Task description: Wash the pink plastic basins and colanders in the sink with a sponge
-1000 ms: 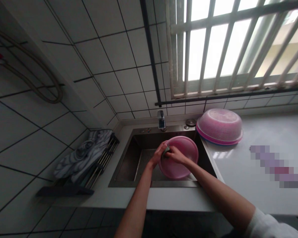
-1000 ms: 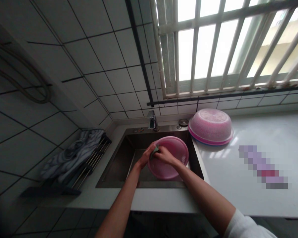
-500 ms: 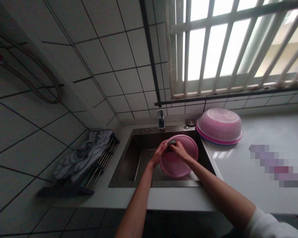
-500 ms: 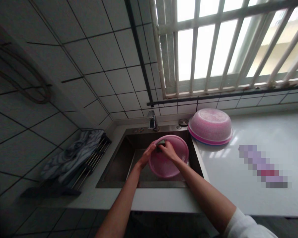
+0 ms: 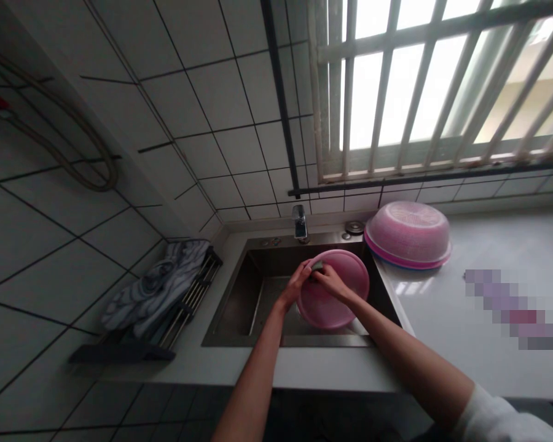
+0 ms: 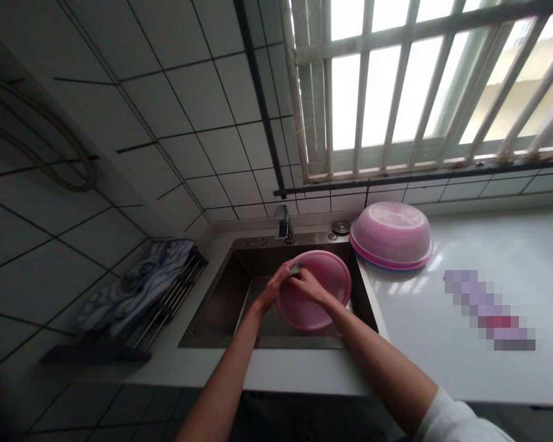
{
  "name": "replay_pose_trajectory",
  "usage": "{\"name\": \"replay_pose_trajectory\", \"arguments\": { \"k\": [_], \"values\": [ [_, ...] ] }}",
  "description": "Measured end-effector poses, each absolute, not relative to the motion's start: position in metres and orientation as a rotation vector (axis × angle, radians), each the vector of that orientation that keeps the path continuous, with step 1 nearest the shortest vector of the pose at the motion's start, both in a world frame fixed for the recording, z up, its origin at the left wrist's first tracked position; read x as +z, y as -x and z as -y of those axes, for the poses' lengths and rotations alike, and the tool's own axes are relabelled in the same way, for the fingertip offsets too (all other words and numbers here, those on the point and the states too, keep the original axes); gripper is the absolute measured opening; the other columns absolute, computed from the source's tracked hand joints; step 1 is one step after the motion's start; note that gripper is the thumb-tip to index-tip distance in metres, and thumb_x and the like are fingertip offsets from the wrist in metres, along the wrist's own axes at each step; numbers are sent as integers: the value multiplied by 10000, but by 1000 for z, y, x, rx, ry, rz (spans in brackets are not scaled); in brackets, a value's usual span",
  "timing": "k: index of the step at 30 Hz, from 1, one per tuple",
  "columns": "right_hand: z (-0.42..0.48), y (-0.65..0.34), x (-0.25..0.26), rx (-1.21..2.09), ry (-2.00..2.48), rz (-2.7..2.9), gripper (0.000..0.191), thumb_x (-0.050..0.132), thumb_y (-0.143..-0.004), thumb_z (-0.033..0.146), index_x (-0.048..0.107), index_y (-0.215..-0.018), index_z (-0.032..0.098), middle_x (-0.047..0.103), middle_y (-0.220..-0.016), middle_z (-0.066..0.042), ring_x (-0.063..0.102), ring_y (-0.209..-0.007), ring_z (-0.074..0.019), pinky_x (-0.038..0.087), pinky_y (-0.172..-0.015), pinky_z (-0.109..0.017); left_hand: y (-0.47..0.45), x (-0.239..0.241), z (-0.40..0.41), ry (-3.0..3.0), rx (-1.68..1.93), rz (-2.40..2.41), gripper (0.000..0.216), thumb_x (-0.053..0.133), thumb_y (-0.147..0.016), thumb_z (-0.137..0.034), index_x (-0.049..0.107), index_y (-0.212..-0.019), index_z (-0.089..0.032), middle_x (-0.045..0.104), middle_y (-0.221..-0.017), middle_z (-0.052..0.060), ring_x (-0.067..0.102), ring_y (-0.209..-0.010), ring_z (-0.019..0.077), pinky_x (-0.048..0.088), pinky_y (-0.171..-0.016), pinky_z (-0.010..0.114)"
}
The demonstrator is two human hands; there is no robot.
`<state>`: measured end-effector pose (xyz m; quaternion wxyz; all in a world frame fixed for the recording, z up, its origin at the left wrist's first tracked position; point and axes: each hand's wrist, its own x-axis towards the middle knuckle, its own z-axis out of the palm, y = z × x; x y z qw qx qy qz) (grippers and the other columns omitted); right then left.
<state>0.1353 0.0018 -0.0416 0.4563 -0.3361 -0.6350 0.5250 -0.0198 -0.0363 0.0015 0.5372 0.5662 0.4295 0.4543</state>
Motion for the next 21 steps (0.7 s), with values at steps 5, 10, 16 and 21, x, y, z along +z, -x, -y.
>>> {"name": "replay_pose_trajectory", "arguments": {
  "k": [5, 10, 16, 21],
  "values": [
    [5, -131, -41, 1332, 704, 1781, 141, 577, -806, 274, 655, -811, 157, 675, -798, -36, 575, -708, -169, 465, -672, -265, 22, 0, 34, -1361, 1098, -1021, 590, 582, -906, -605, 620, -1347, -214, 616, -1406, 87, 515, -1344, 293, 302, -1193, 421],
    [-3, -138, -38, 1192, 887, 1489, 196, 539, -814, 305, 641, -892, 157, 672, -861, -51, 587, -764, -189, 478, -692, -278, 22, -3, 33, -1339, 1113, -1011, 599, 587, -910, -597, 610, -1371, -214, 594, -1446, 87, 487, -1375, 303, 280, -1210, 436],
    [11, -129, -44, 1301, 671, 1891, 125, 560, -797, 225, 650, -851, 157, 691, -873, -46, 600, -765, -184, 478, -722, -273, 25, -3, 33, -1355, 1090, -1033, 612, 586, -899, -618, 630, -1350, -206, 604, -1435, 86, 494, -1372, 298, 267, -1220, 433],
    [0, -134, -44, 1070, 926, 1613, 202, 538, -829, 263, 649, -959, 154, 694, -949, -78, 604, -865, -216, 484, -795, -314, 24, -6, 32, -1373, 1081, -1013, 585, 578, -921, -592, 603, -1376, -226, 576, -1468, 77, 459, -1407, 293, 268, -1221, 437]
  ]
}}
